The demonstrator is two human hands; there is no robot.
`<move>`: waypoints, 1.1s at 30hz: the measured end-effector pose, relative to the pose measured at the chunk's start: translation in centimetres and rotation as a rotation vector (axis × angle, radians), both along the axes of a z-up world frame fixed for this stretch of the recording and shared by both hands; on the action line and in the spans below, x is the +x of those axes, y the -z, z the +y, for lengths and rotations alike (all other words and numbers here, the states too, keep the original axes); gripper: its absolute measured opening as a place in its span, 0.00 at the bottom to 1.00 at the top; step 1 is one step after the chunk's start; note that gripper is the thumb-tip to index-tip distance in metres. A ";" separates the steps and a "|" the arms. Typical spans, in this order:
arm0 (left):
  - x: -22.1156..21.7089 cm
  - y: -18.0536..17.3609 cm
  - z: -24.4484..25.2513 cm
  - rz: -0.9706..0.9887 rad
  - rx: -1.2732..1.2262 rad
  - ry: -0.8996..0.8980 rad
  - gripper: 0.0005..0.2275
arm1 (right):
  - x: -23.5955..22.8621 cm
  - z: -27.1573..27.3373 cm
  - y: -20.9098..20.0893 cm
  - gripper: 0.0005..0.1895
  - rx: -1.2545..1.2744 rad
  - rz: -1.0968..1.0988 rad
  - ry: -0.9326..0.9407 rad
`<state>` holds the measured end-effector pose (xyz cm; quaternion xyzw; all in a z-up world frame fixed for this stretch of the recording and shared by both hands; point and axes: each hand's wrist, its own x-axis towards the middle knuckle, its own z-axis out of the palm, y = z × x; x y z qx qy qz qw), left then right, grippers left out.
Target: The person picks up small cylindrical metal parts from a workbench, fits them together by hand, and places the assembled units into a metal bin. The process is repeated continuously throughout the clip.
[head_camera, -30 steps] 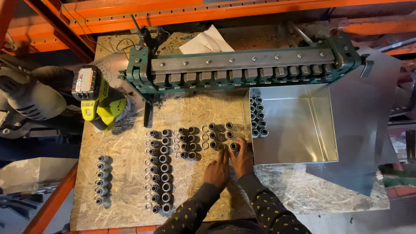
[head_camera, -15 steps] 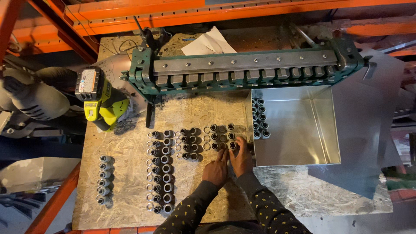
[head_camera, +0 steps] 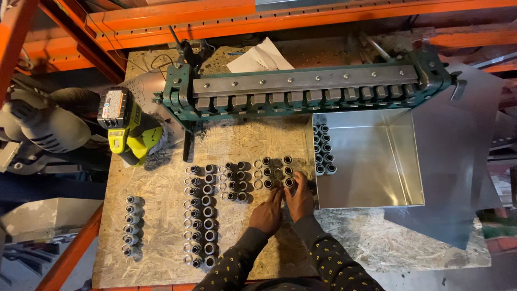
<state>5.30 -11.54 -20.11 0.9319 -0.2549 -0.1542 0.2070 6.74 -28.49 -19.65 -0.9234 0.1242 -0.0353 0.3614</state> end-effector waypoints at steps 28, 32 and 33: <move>-7.1 -13.8 4.5 0.195 -0.594 -0.210 0.14 | 3.4 -16.4 4.9 0.28 -0.010 -0.294 0.368; -7.4 -14.1 4.1 0.128 -0.564 -0.232 0.13 | 0.3 -13.1 -6.6 0.34 0.058 -0.151 0.366; -7.4 -14.9 3.9 0.168 -0.617 -0.240 0.12 | -0.6 -11.6 -10.0 0.27 0.276 -0.104 0.424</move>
